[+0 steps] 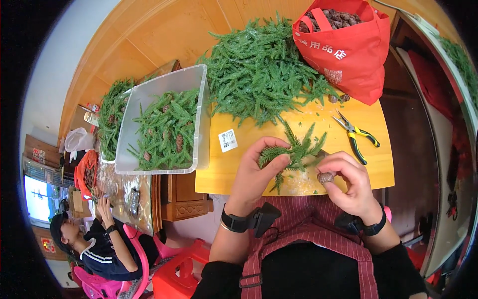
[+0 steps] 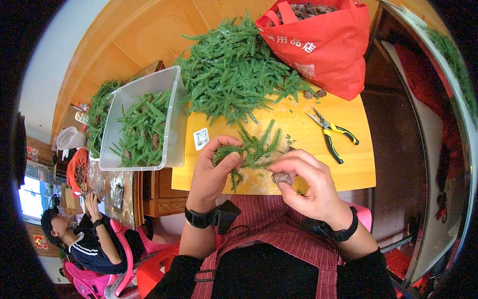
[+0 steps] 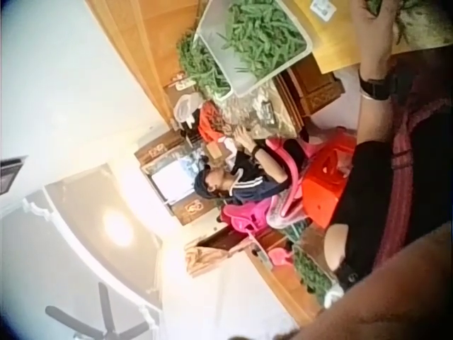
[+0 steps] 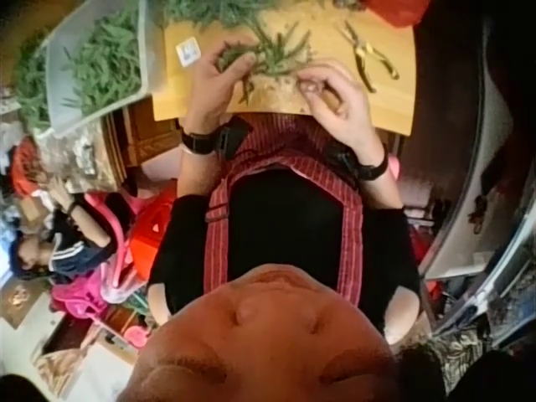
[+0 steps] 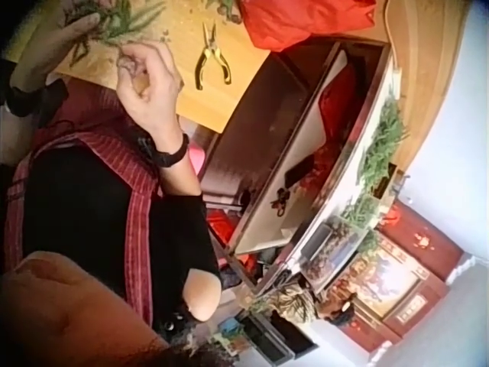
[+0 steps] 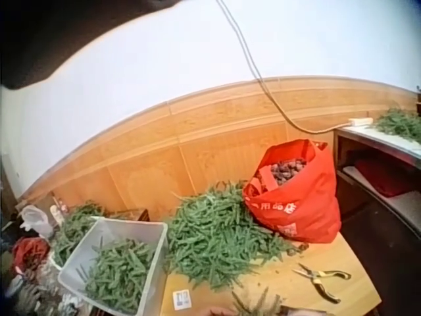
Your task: Trimming green plant sprigs with pliers and sorting them into a plastic container.
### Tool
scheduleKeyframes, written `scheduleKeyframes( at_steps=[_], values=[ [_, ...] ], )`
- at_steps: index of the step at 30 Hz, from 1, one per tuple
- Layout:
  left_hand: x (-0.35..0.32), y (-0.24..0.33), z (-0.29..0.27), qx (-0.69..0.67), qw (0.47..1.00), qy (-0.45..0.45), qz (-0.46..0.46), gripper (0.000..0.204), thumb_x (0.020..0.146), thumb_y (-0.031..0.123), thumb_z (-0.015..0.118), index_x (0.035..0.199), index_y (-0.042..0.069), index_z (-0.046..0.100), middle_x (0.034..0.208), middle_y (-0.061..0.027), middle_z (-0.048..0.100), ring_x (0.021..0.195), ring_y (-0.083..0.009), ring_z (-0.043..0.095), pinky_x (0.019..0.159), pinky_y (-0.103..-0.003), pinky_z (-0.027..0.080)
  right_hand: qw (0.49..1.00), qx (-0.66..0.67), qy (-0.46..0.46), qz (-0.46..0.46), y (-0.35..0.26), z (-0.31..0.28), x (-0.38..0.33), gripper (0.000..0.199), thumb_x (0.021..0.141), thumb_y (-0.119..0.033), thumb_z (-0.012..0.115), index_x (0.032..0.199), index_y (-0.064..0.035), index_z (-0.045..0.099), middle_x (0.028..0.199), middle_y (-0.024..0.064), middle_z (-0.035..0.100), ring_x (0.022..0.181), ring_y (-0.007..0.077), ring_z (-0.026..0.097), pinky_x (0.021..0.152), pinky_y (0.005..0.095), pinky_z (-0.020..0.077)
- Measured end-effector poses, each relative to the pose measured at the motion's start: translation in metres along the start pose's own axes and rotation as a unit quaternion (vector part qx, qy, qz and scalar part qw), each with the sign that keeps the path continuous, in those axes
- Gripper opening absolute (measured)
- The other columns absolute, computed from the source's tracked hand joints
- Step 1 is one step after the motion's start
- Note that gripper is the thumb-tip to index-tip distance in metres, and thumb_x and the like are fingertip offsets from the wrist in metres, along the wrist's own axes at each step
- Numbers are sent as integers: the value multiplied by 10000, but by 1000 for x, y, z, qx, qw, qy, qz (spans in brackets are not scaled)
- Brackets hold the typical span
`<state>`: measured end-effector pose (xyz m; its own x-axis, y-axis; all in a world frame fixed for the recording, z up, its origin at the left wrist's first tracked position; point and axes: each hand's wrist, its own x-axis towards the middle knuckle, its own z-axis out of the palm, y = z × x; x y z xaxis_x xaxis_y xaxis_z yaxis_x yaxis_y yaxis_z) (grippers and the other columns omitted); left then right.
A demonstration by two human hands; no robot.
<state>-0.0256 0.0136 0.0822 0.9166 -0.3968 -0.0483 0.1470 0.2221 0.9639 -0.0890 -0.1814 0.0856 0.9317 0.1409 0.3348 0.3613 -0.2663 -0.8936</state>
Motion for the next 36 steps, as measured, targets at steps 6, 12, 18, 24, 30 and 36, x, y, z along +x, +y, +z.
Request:
scheduleKeyframes(
  at_steps=[6, 12, 18, 24, 30, 36],
  values=[
    [1, -3, 4, 5, 1000, -8, -1, 150, 816, 55, 566, 952, 17, 515, 786, -27, 563, 688, -83, 521, 615, -203, 424, 999, -46, 3, 0, -1, 1, 0, 239, 669, 41, 562, 904, 9, 592, 904, 100, 532, 766, 163, 549, 667, 243, 446],
    [3, -3, 10, -45, 998, -31, -13, 151, 820, 61, 565, 953, 12, 513, 784, -39, 567, 684, -96, 529, 618, -208, 432, 999, -43, 29, 11, 4, 4, -1, 251, 678, 47, 555, 924, 11, 591, 894, 96, 529, 771, 162, 547, 665, 232, 450],
    [3, -4, 14, -67, 997, -41, -21, 153, 823, 64, 564, 953, 5, 510, 797, -51, 567, 703, -104, 528, 647, -217, 435, 998, -52, 35, 15, 2, 3, -3, 271, 687, 56, 547, 953, 17, 578, 898, 88, 521, 795, 146, 540, 682, 220, 447],
    [1, -3, 17, -67, 996, -42, -32, 143, 828, 92, 574, 940, 16, 527, 785, -14, 564, 708, -67, 512, 644, -199, 420, 998, -29, 47, 27, 5, 3, -6, 263, 710, 60, 550, 969, 18, 550, 915, 72, 518, 810, 114, 524, 712, 214, 438],
    [-1, -3, 20, -46, 997, -63, -27, 138, 823, 91, 577, 932, 21, 529, 805, -8, 559, 726, -65, 508, 654, -196, 409, 997, 10, 64, 36, 0, 7, -6, 232, 742, 67, 548, 969, 19, 533, 930, 71, 521, 815, 102, 523, 745, 215, 438],
    [0, -2, 24, -29, 997, -67, -16, 129, 829, 97, 570, 921, 15, 534, 811, 9, 546, 741, -49, 484, 665, -189, 399, 992, 70, 96, 53, 0, 9, -7, 226, 751, 65, 551, 971, 26, 519, 957, 77, 501, 843, 111, 533, 759, 221, 439]
  ],
)
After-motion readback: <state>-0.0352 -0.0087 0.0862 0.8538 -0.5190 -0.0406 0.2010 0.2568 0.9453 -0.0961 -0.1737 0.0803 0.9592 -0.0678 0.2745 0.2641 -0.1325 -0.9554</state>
